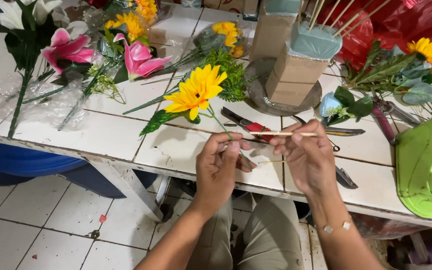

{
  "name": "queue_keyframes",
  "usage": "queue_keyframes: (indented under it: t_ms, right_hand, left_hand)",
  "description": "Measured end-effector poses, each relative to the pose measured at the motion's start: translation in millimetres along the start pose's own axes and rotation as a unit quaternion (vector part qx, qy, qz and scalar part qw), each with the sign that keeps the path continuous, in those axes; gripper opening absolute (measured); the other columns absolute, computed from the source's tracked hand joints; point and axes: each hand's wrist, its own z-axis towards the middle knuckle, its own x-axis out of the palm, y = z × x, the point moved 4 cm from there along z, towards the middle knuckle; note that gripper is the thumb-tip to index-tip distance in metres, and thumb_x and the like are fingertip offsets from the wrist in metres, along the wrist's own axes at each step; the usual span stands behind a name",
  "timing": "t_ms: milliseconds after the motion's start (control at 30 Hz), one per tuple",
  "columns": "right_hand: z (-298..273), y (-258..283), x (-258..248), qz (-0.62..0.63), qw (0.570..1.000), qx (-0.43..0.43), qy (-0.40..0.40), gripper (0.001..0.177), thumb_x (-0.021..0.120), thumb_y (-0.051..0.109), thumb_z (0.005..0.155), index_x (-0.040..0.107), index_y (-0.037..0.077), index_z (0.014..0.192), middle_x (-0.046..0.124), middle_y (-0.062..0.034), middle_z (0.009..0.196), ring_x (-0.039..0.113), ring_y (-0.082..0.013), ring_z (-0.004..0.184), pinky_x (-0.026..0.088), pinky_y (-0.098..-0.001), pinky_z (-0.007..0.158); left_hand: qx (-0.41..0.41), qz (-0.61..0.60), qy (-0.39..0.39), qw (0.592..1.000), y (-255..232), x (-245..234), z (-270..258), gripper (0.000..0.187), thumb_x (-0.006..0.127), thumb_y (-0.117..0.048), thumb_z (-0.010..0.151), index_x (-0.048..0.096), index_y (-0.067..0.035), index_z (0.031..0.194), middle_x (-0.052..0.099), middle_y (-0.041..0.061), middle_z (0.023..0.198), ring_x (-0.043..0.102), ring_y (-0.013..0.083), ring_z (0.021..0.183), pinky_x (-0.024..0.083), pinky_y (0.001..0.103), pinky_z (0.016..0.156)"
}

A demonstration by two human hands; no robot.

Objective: The person arranges artificial flowers into a floral foam block. They attach a leaf to a sunflower stem, insert a wooden stick into the stem for support, and place the flower into the foam. The person then picks up and arranges additional yellow flowers into the arrangement.

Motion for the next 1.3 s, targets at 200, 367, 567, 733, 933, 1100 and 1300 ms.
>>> queue_keyframes:
  t_ms: [200,367,567,733,933,1100,1300]
  right_hand:
    - [-39,-12,15,0.035,0.997,-0.063,-0.018,0.010,0.067,0.002,0.091,0.062,0.006,0.098,0.072,-0.0195,0.097,0.077,-0.0321,0.088,0.066,-0.0376,0.072]
    - [-62,-22,12,0.018,0.990,-0.133,-0.034,0.012,0.066,-0.004,0.092,0.062,0.005,0.098,0.068,-0.0217,0.095,0.074,-0.0333,0.087,0.062,-0.0391,0.075]
    - [-82,-16,15,0.013,0.994,-0.097,-0.037,0.013,0.070,0.001,0.094,0.063,0.011,0.097,0.062,-0.0097,0.101,0.066,-0.0310,0.082,0.054,-0.0391,0.077]
    - [-90,-8,12,-0.038,0.997,-0.065,-0.035,0.010,0.070,0.000,0.093,0.063,0.006,0.095,0.062,-0.0118,0.097,0.066,-0.0287,0.080,0.056,-0.0399,0.079]
    - [-98,47,15,-0.324,0.944,-0.061,0.037,0.036,0.070,0.015,0.091,0.061,0.000,0.122,0.068,-0.0149,0.116,0.073,-0.0248,0.107,0.059,-0.0382,0.102]
    - [-103,73,61,-0.506,0.850,-0.118,0.083,0.029,0.072,0.018,0.089,0.071,0.003,0.113,0.072,-0.0074,0.097,0.069,-0.0152,0.089,0.059,-0.0265,0.083]
    - [-106,65,67,-0.495,0.862,-0.102,0.045,0.012,0.068,0.014,0.095,0.073,0.003,0.096,0.071,-0.0072,0.090,0.067,-0.0145,0.082,0.053,-0.0259,0.075]
  left_hand:
    - [0.002,-0.024,-0.002,1.000,10,11,-6,0.022,0.052,-0.010,0.107,0.061,0.006,0.119,0.071,0.023,0.094,0.073,0.0241,0.065,0.066,0.036,0.057]
    - [-0.006,-0.036,-0.016,0.999,1,14,-8,0.024,0.052,-0.012,0.107,0.060,0.007,0.120,0.071,0.023,0.092,0.074,0.0260,0.066,0.066,0.037,0.059]
    - [-0.035,-0.025,0.016,0.999,-14,15,-16,0.027,0.058,-0.024,0.105,0.060,0.000,0.117,0.068,0.015,0.091,0.068,0.0208,0.062,0.061,0.031,0.063]
    - [-0.026,0.044,0.036,0.998,-23,15,-21,0.019,0.054,-0.022,0.106,0.056,-0.004,0.103,0.068,0.009,0.080,0.068,0.0169,0.064,0.059,0.030,0.064]
    - [0.026,0.188,0.091,0.978,-38,20,-29,0.018,0.052,-0.022,0.107,0.057,-0.006,0.101,0.066,0.004,0.071,0.062,0.0114,0.060,0.049,0.027,0.055]
    - [0.068,0.279,0.146,0.947,-39,31,-40,0.023,0.049,-0.024,0.108,0.051,-0.009,0.090,0.058,0.004,0.067,0.053,0.0196,0.057,0.040,0.036,0.057]
    - [0.075,0.275,0.188,0.940,-44,37,-46,0.022,0.045,-0.023,0.109,0.060,-0.007,0.110,0.068,0.008,0.096,0.065,0.0246,0.079,0.049,0.037,0.070]
